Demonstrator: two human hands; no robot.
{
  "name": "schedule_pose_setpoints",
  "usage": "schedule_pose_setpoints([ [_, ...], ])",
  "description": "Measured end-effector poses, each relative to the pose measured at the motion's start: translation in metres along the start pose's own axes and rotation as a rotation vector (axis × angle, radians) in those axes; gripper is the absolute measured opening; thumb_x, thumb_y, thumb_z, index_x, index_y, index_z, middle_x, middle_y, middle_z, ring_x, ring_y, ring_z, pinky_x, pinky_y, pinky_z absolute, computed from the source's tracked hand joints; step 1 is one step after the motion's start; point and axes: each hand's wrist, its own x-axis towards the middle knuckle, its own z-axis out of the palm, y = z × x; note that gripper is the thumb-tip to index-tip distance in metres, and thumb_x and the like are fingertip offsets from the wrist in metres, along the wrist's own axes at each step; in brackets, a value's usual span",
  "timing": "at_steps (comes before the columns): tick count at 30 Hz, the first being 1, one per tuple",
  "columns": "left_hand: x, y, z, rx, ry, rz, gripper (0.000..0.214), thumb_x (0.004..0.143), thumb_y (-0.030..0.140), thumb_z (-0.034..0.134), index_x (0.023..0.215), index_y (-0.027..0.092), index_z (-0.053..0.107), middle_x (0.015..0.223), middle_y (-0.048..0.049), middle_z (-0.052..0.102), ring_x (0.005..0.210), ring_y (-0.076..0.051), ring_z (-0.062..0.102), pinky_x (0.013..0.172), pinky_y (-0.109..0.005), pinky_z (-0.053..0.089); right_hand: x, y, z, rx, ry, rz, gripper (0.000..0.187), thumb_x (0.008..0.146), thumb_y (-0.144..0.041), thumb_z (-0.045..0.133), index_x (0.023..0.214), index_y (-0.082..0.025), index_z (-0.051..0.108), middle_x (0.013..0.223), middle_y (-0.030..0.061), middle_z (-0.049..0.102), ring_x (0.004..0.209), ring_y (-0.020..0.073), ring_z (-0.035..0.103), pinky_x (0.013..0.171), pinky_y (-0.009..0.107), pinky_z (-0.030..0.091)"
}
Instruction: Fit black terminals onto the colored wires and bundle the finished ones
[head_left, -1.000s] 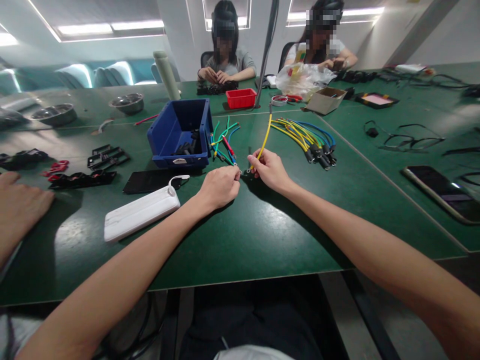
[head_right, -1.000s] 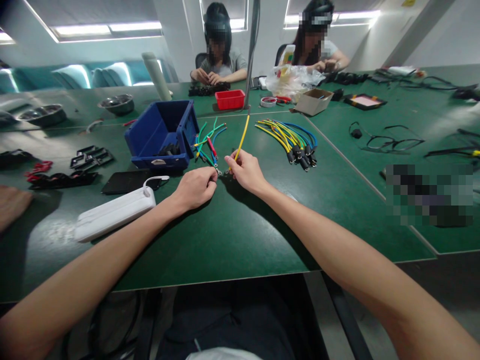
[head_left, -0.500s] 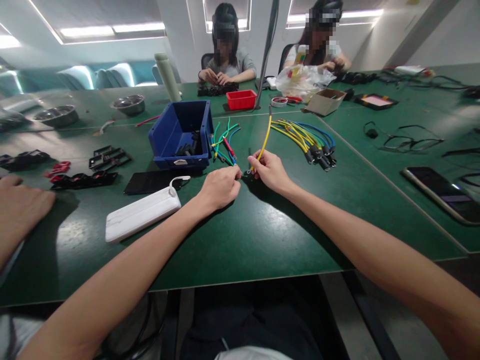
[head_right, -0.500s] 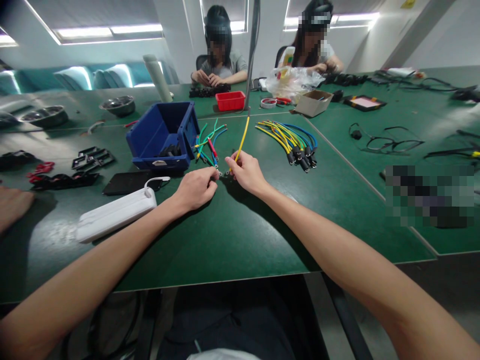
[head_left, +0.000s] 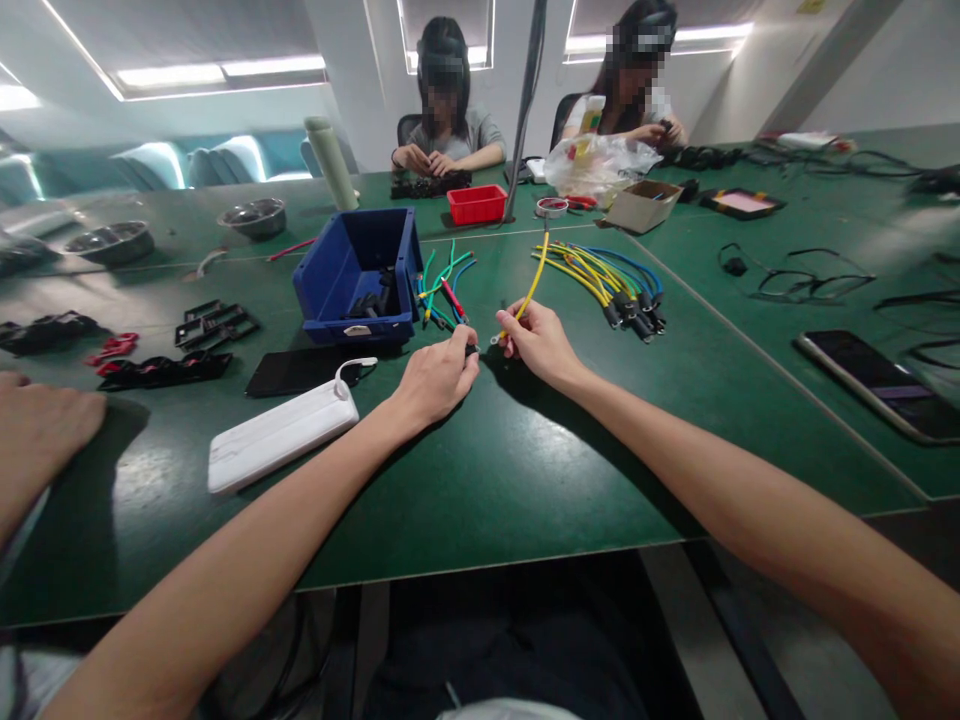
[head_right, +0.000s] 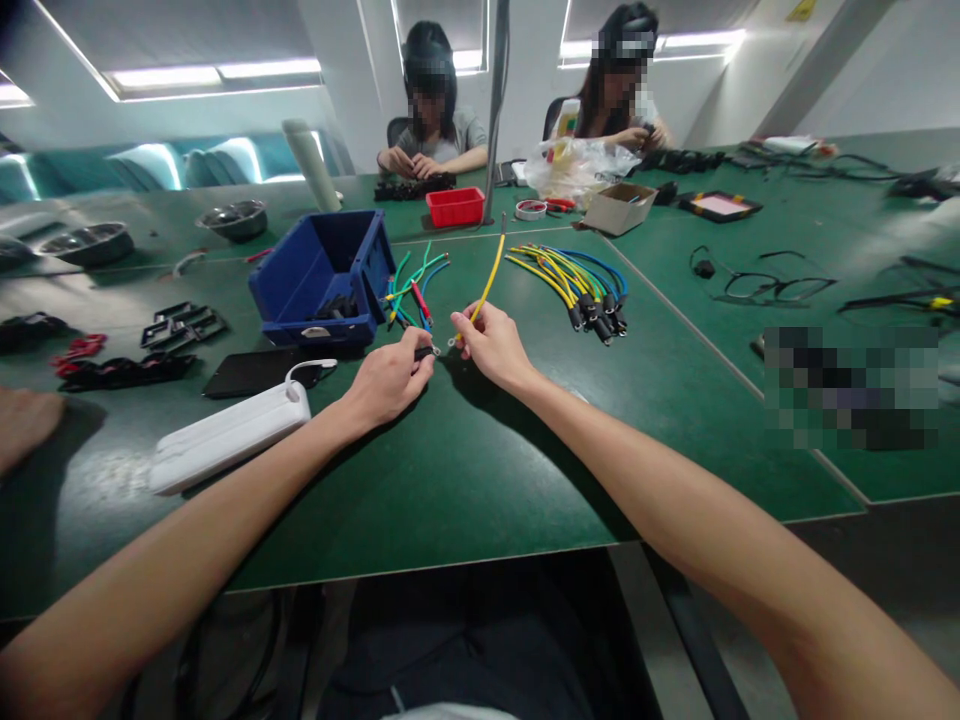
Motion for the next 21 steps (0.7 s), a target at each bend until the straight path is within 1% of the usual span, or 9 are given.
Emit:
schedule_pose_setpoints([
  [7,0.000,-0.002,0.000,-0.010,0.024,0.024,0.018,0.094,0.027,0.042,0.109,0.018,0.047,0.089,-0.0065,0.068,0.077,-0.022,0.067,0.065,-0.030,0.047,-0.001,-0.001,0.003,0.155,0.041,0.097,0.039,0.078,-0.057,0.064,0.084,-0.019,0.052,0.066,0.0017,0.064,0.052,0.0136,0.063,0.043,0.020,0.047],
  [13,0.000,-0.003,0.003,-0.037,0.045,0.025,0.017,0.094,0.028,0.043,0.106,0.018,0.050,0.091,-0.0070,0.069,0.080,-0.023,0.068,0.067,-0.031,0.047,-0.004,-0.007,0.007,0.293,0.054,0.109,0.037,0.072,-0.048,0.073,0.082,-0.019,0.053,0.066,0.0015,0.065,0.054,0.0139,0.064,0.042,0.019,0.046],
  [17,0.000,-0.003,0.003,-0.067,0.073,0.005,0.018,0.094,0.030,0.044,0.105,0.018,0.051,0.091,-0.0071,0.069,0.080,-0.023,0.067,0.068,-0.031,0.047,-0.008,-0.015,0.008,0.329,0.081,0.121,0.036,0.069,-0.045,0.076,0.079,-0.018,0.054,0.067,0.0020,0.066,0.059,0.0148,0.066,0.044,0.019,0.047],
  [21,0.000,-0.002,0.003,-0.091,0.084,0.023,0.018,0.094,0.031,0.043,0.104,0.019,0.052,0.091,-0.0062,0.070,0.080,-0.022,0.067,0.068,-0.031,0.047,-0.011,-0.020,0.009,0.355,0.093,0.129,0.036,0.066,-0.044,0.078,0.078,-0.018,0.056,0.067,0.0017,0.066,0.061,0.0154,0.066,0.044,0.019,0.047],
])
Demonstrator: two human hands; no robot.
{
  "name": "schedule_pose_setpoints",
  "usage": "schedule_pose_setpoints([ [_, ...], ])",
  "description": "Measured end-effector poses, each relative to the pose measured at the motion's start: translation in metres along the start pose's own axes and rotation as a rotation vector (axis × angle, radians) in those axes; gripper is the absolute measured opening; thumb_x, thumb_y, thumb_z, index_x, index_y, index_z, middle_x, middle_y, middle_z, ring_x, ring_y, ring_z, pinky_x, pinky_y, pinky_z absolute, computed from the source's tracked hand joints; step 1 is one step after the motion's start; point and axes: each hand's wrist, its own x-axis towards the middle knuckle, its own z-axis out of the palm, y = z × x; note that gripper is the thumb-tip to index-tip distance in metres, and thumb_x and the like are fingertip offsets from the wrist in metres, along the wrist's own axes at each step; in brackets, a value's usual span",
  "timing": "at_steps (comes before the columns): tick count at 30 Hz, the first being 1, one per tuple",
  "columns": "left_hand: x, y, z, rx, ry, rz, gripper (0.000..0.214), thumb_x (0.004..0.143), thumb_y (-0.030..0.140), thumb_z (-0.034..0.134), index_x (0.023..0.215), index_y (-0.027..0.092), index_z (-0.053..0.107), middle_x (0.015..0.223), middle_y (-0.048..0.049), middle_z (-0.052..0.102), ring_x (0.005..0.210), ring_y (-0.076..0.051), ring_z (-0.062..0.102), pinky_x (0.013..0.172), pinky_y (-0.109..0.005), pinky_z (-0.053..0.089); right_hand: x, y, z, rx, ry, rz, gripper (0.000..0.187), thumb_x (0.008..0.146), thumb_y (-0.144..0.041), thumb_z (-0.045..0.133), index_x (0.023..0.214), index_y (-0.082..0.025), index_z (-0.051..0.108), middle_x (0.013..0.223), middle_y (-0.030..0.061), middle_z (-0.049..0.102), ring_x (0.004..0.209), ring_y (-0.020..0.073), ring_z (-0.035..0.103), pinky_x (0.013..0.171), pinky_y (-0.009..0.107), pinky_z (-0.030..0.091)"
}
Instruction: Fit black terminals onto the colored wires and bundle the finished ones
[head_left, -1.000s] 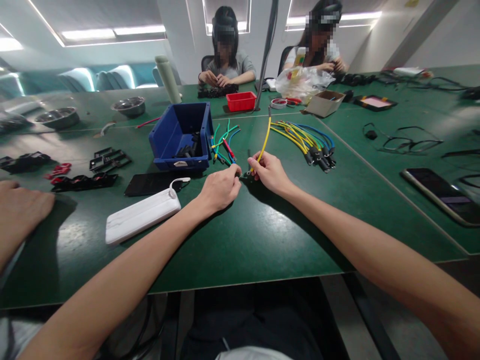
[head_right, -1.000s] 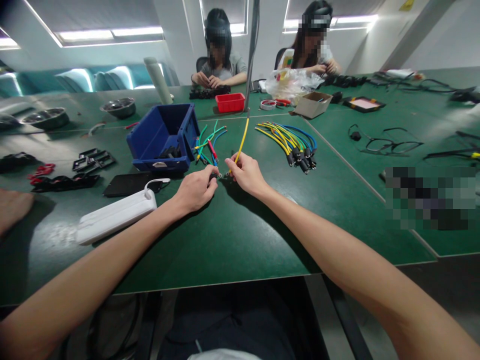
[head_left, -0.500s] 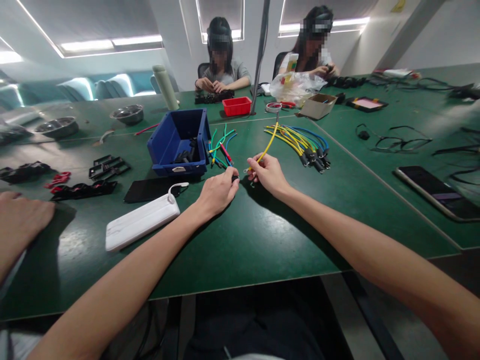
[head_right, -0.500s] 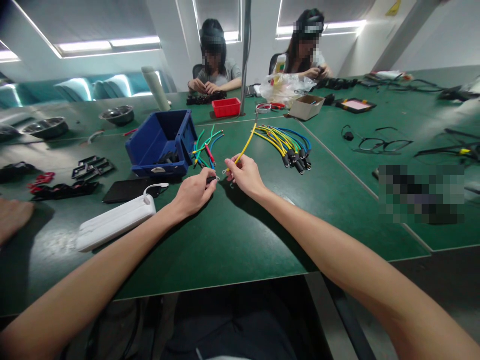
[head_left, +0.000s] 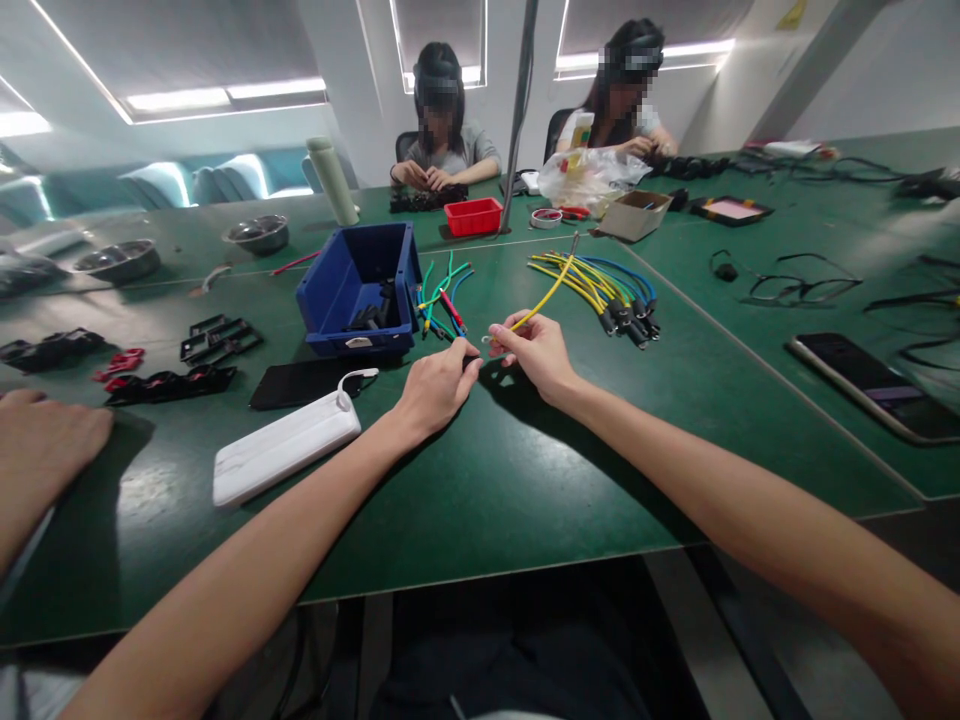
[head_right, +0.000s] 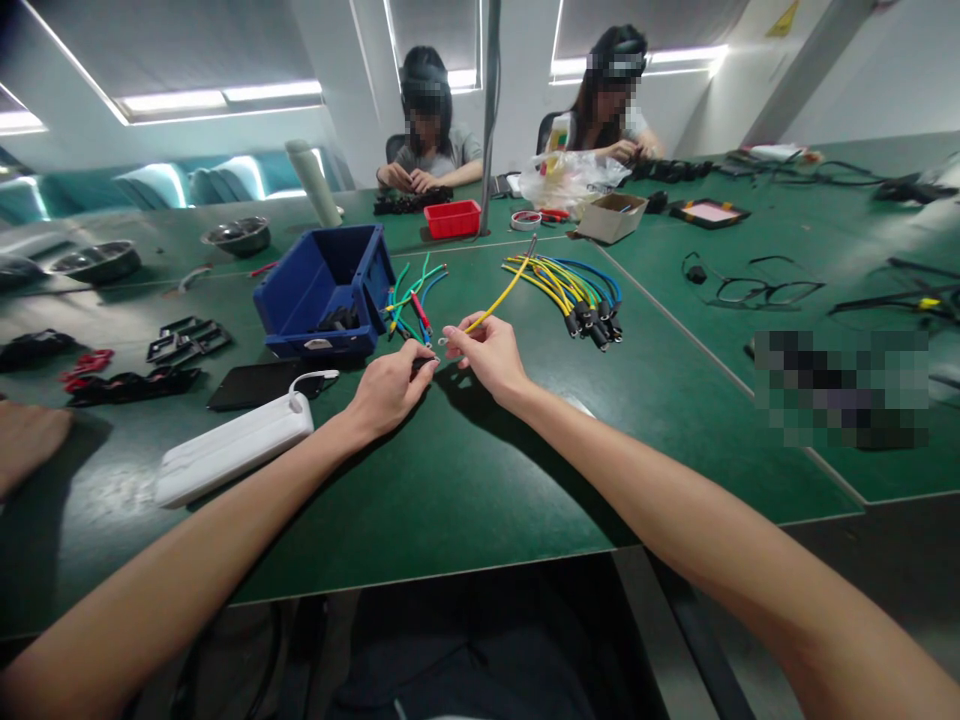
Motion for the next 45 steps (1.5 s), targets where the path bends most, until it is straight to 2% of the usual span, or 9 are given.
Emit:
schedule_pose_setpoints([
  [5,-0.001,0.000,0.000,-0.004,-0.007,0.006,0.018,0.095,0.031,0.042,0.104,0.018,0.052,0.087,-0.0053,0.069,0.075,-0.021,0.066,0.065,-0.030,0.046,-0.003,0.000,0.002,0.006,-0.027,0.039,0.036,0.065,-0.044,0.078,0.077,-0.018,0.056,0.064,0.0010,0.065,0.059,0.0149,0.065,0.045,0.020,0.047],
  [12,-0.001,-0.001,0.001,-0.067,0.013,0.016,0.015,0.093,0.028,0.045,0.102,0.019,0.053,0.088,-0.0050,0.068,0.075,-0.019,0.065,0.067,-0.029,0.046,-0.004,0.001,0.002,-0.010,-0.060,0.006,0.036,0.066,-0.045,0.078,0.077,-0.018,0.057,0.065,0.0020,0.066,0.061,0.0160,0.066,0.046,0.020,0.048],
  [19,0.001,0.013,-0.001,-0.392,0.116,-0.140,0.007,0.087,0.025,0.055,0.090,0.018,0.056,0.081,-0.0016,0.067,0.066,-0.013,0.062,0.063,-0.024,0.048,-0.006,-0.006,0.003,0.032,-0.058,0.048,0.042,0.062,-0.048,0.080,0.077,-0.017,0.055,0.065,0.0022,0.066,0.061,0.0161,0.066,0.045,0.021,0.046],
  [24,0.002,0.012,0.001,-0.529,0.121,-0.229,0.010,0.085,0.027,0.056,0.089,0.017,0.058,0.083,-0.0019,0.067,0.069,-0.013,0.064,0.066,-0.025,0.052,-0.006,-0.005,0.003,0.028,-0.061,0.055,0.040,0.064,-0.047,0.078,0.076,-0.018,0.054,0.064,0.0014,0.065,0.059,0.0150,0.065,0.045,0.020,0.046],
  [28,0.003,0.005,0.005,-0.572,0.118,-0.281,0.015,0.085,0.031,0.057,0.092,0.017,0.058,0.083,-0.0024,0.067,0.072,-0.014,0.065,0.065,-0.026,0.053,-0.006,-0.003,0.004,0.019,-0.082,0.051,0.040,0.064,-0.047,0.078,0.076,-0.018,0.054,0.064,0.0010,0.065,0.058,0.0146,0.065,0.044,0.020,0.046],
  [36,0.002,0.003,0.006,-0.601,0.105,-0.273,0.017,0.086,0.033,0.057,0.092,0.017,0.058,0.085,-0.0042,0.067,0.075,-0.016,0.066,0.066,-0.028,0.053,-0.004,0.004,0.002,0.022,-0.145,0.015,0.038,0.066,-0.043,0.078,0.080,-0.017,0.055,0.062,-0.0001,0.064,0.059,0.0145,0.066,0.044,0.019,0.047],
  [45,0.002,0.003,0.006,-0.577,0.103,-0.263,0.018,0.087,0.034,0.055,0.092,0.017,0.058,0.084,-0.0033,0.067,0.070,-0.014,0.064,0.063,-0.026,0.053,-0.003,0.005,0.001,-0.017,-0.188,0.005,0.034,0.067,-0.041,0.078,0.079,-0.017,0.056,0.064,0.0006,0.065,0.060,0.0145,0.066,0.044,0.019,0.048],
])
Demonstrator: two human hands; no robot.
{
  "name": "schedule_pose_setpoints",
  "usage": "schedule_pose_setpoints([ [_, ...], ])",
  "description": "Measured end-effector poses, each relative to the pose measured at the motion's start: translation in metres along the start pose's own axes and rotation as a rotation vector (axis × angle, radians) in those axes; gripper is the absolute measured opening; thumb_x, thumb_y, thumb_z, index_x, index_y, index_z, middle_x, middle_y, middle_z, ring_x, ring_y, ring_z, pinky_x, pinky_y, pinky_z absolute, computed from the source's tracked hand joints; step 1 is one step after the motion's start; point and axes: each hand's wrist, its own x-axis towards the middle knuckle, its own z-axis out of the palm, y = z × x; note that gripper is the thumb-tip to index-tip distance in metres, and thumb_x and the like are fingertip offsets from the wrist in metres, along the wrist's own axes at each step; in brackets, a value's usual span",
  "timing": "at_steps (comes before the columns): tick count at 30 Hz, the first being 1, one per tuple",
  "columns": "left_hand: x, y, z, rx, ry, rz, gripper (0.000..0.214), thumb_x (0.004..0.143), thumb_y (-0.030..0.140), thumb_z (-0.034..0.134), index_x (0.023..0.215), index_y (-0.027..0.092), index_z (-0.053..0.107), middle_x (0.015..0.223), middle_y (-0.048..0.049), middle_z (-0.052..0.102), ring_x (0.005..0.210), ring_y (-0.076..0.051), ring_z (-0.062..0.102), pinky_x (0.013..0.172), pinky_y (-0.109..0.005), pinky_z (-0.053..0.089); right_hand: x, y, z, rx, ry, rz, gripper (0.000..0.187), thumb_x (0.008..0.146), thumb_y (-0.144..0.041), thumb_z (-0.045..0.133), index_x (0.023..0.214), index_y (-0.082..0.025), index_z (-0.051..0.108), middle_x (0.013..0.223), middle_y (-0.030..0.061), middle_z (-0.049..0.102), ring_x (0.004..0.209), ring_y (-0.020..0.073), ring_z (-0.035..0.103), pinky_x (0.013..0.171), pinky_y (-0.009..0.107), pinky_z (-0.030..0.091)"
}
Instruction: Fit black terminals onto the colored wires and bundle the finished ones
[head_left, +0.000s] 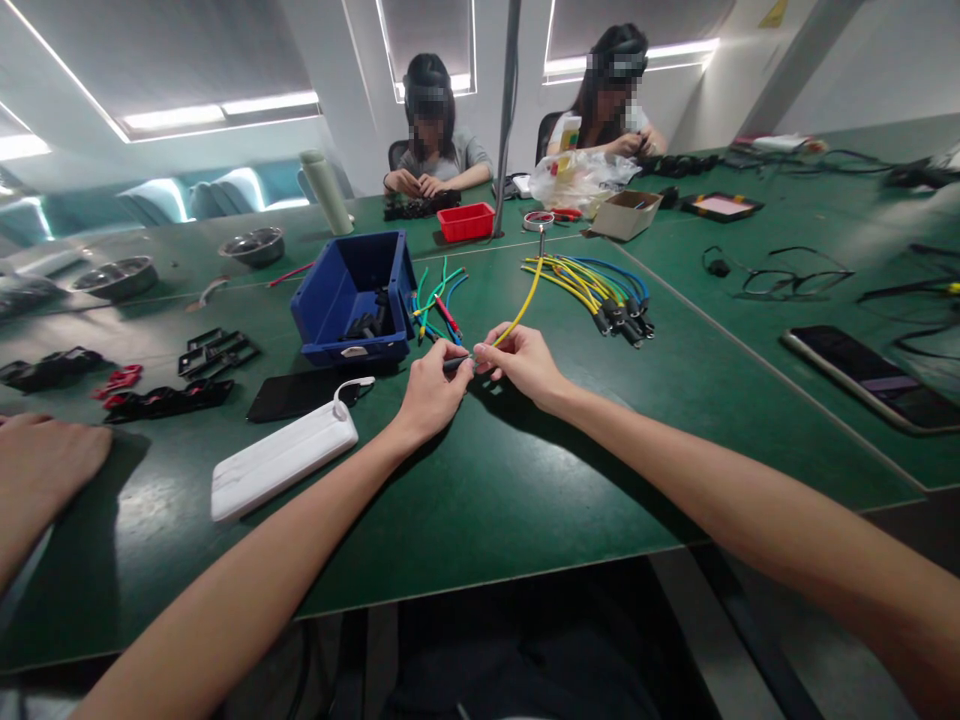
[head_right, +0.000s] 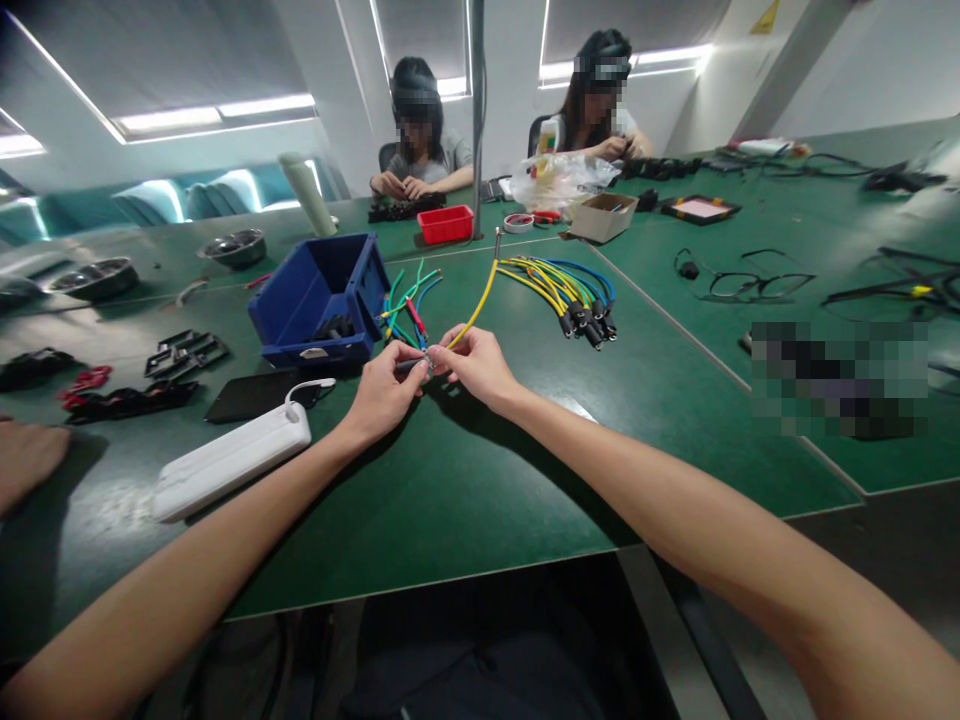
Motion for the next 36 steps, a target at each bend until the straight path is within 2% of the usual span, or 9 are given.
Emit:
schedule_pose_setpoints([
  [16,-0.002,0.009,0.000,0.085,0.004,0.072,0.012,0.086,0.029,0.056,0.091,0.018,0.058,0.082,-0.0023,0.067,0.071,-0.014,0.064,0.066,-0.025,0.050,0.001,0.002,0.000,-0.024,-0.024,0.018,0.034,0.068,-0.042,0.078,0.079,-0.017,0.057,0.064,0.0007,0.065,0.060,0.0143,0.066,0.044,0.018,0.048],
  [23,-0.003,0.011,-0.002,0.084,0.006,0.084,0.012,0.083,0.025,0.057,0.093,0.018,0.057,0.079,-0.0010,0.065,0.060,-0.011,0.059,0.057,-0.024,0.047,0.002,0.000,-0.001,-0.004,-0.039,0.020,0.037,0.067,-0.046,0.077,0.079,-0.017,0.058,0.065,0.0008,0.066,0.058,0.0130,0.064,0.045,0.019,0.048],
  [32,-0.005,0.012,-0.006,-0.119,-0.073,0.052,0.021,0.074,0.014,0.048,0.094,0.018,0.055,0.081,-0.0026,0.067,0.055,-0.012,0.060,0.051,-0.024,0.046,0.000,-0.006,-0.002,0.047,-0.060,0.032,0.037,0.067,-0.046,0.078,0.079,-0.017,0.058,0.064,0.0001,0.066,0.055,0.0105,0.060,0.048,0.019,0.048],
  [36,-0.004,0.011,-0.008,-0.245,-0.107,0.058,0.024,0.074,0.017,0.042,0.094,0.017,0.055,0.083,-0.0032,0.067,0.056,-0.012,0.060,0.053,-0.026,0.047,0.000,-0.008,-0.004,0.056,-0.089,0.059,0.034,0.069,-0.044,0.076,0.079,-0.017,0.059,0.066,-0.0001,0.066,0.055,0.0099,0.060,0.048,0.019,0.047],
])
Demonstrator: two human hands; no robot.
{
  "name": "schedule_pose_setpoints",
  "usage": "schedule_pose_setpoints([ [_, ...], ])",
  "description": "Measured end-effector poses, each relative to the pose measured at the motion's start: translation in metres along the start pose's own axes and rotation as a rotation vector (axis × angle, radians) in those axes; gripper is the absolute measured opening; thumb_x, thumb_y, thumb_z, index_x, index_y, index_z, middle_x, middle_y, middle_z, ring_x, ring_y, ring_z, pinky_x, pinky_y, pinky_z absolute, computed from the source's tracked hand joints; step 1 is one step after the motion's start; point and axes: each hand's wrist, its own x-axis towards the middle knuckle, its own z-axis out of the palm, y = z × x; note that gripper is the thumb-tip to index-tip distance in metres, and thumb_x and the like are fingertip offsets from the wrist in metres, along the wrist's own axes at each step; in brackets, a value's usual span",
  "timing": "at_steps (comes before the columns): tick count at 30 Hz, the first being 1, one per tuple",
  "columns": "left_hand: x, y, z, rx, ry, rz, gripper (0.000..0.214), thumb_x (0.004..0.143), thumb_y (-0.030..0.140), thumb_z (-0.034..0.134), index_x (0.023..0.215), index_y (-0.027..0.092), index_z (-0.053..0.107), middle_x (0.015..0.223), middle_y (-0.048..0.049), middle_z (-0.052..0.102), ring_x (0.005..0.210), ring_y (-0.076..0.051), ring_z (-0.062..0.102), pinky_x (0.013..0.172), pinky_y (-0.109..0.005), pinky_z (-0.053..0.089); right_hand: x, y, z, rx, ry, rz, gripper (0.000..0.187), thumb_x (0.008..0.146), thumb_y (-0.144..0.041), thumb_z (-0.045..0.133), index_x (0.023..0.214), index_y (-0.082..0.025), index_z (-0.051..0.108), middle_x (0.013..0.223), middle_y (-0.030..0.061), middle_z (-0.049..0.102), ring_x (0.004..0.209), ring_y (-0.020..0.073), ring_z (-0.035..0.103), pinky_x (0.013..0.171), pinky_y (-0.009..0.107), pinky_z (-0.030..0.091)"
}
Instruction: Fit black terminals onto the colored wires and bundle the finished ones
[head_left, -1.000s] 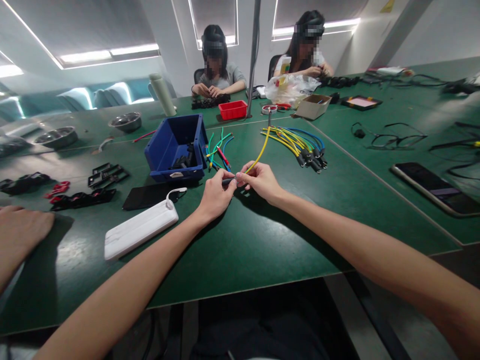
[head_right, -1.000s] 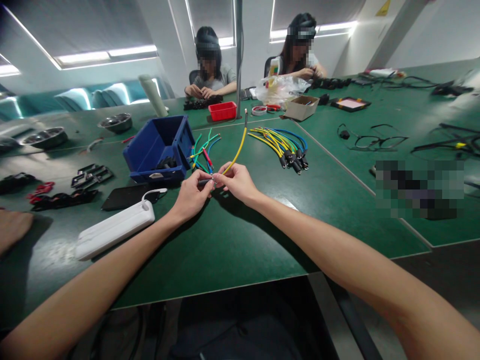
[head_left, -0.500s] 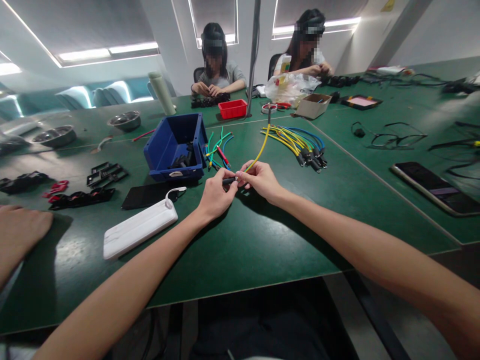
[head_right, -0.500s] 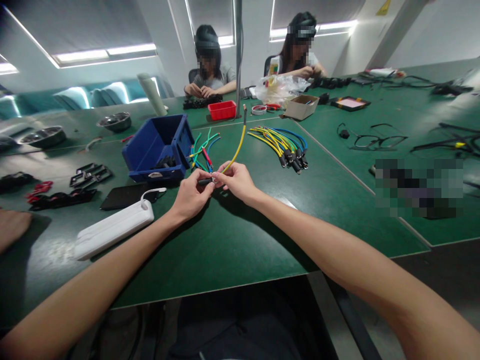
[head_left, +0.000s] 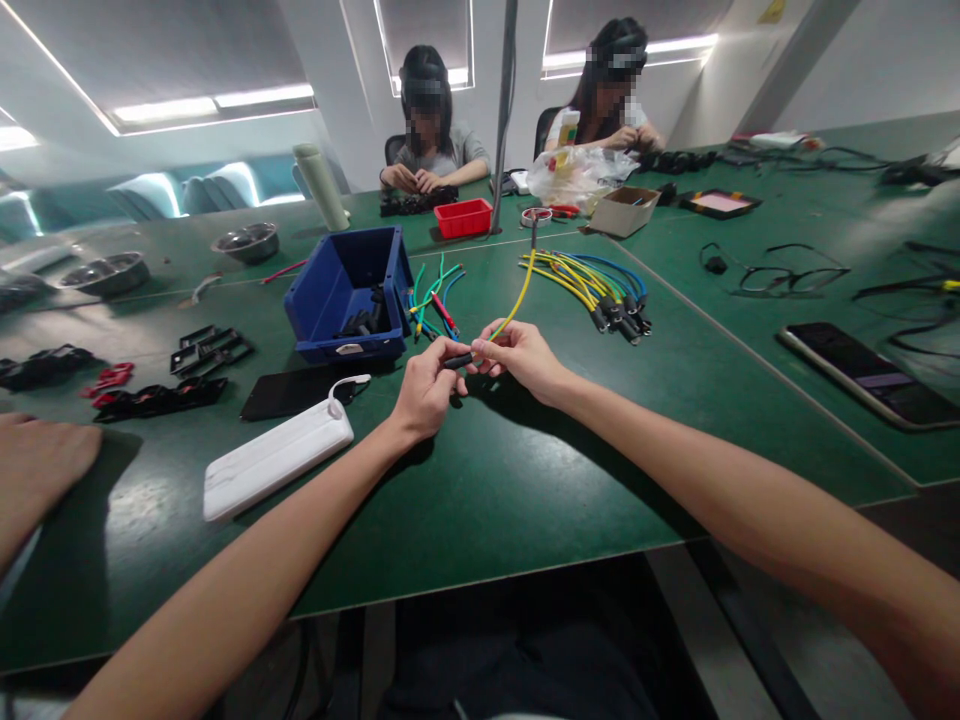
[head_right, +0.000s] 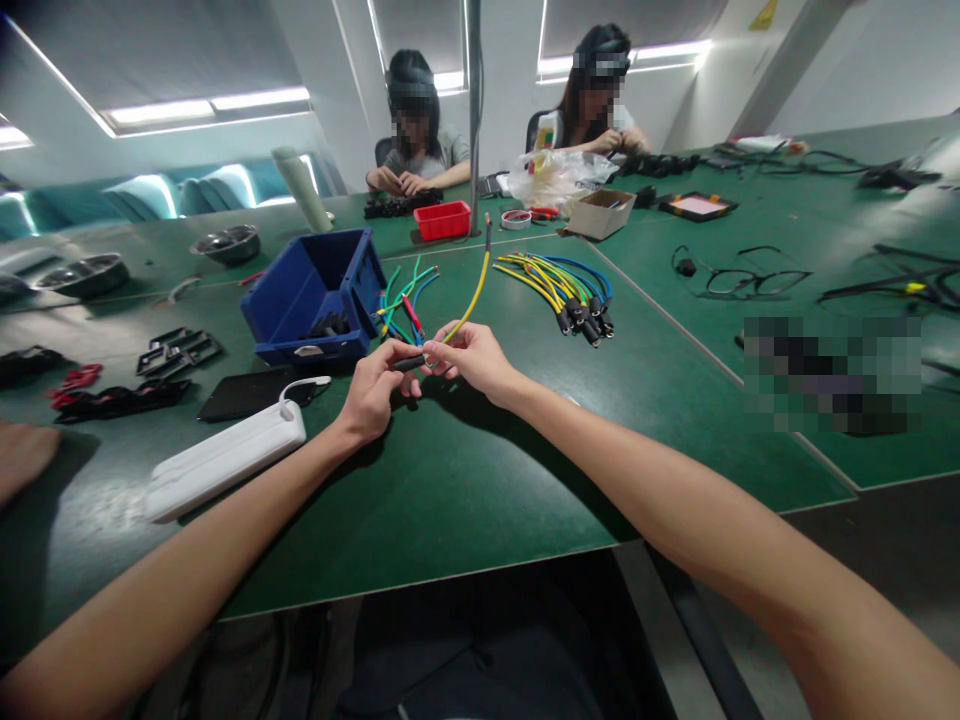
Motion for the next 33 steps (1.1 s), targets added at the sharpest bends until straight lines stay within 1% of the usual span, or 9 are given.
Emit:
schedule_pose_setpoints([
  [4,-0.001,-0.002,0.000,-0.043,0.003,0.024,0.029,0.076,0.021,0.039,0.099,0.016,0.057,0.084,-0.0039,0.067,0.056,-0.013,0.060,0.053,-0.027,0.045,0.000,-0.001,-0.005,0.019,-0.038,0.022,0.033,0.070,-0.043,0.076,0.081,-0.017,0.059,0.068,-0.0002,0.066,0.057,0.0096,0.060,0.049,0.018,0.045],
  [8,-0.001,-0.006,0.001,-0.077,0.006,0.041,0.028,0.080,0.023,0.040,0.102,0.016,0.057,0.085,-0.0041,0.067,0.055,-0.012,0.059,0.052,-0.027,0.044,0.001,-0.001,-0.007,0.037,-0.059,0.037,0.032,0.071,-0.042,0.076,0.081,-0.017,0.059,0.069,0.0001,0.066,0.057,0.0092,0.060,0.050,0.018,0.045],
  [14,0.000,-0.009,0.000,-0.150,0.002,0.107,0.032,0.080,0.025,0.040,0.101,0.013,0.059,0.081,-0.0050,0.067,0.055,-0.014,0.060,0.051,-0.027,0.043,0.002,0.000,-0.008,0.038,-0.075,0.042,0.031,0.071,-0.041,0.076,0.079,-0.016,0.059,0.069,0.0000,0.065,0.058,0.0085,0.059,0.052,0.018,0.045],
  [26,-0.001,-0.012,0.000,-0.168,0.007,0.100,0.029,0.083,0.025,0.041,0.103,0.013,0.059,0.083,-0.0054,0.069,0.054,-0.014,0.061,0.051,-0.027,0.043,0.002,0.000,-0.009,0.039,-0.081,0.041,0.028,0.072,-0.039,0.076,0.080,-0.016,0.061,0.069,-0.0002,0.065,0.058,0.0083,0.059,0.052,0.018,0.045],
  [33,-0.002,-0.009,0.000,-0.149,0.000,0.099,0.027,0.082,0.026,0.041,0.100,0.013,0.057,0.085,-0.0065,0.071,0.054,-0.014,0.062,0.051,-0.027,0.044,0.002,0.000,-0.008,0.024,-0.090,0.031,0.028,0.072,-0.038,0.076,0.079,-0.016,0.061,0.065,-0.0007,0.063,0.056,0.0076,0.056,0.051,0.017,0.043],
])
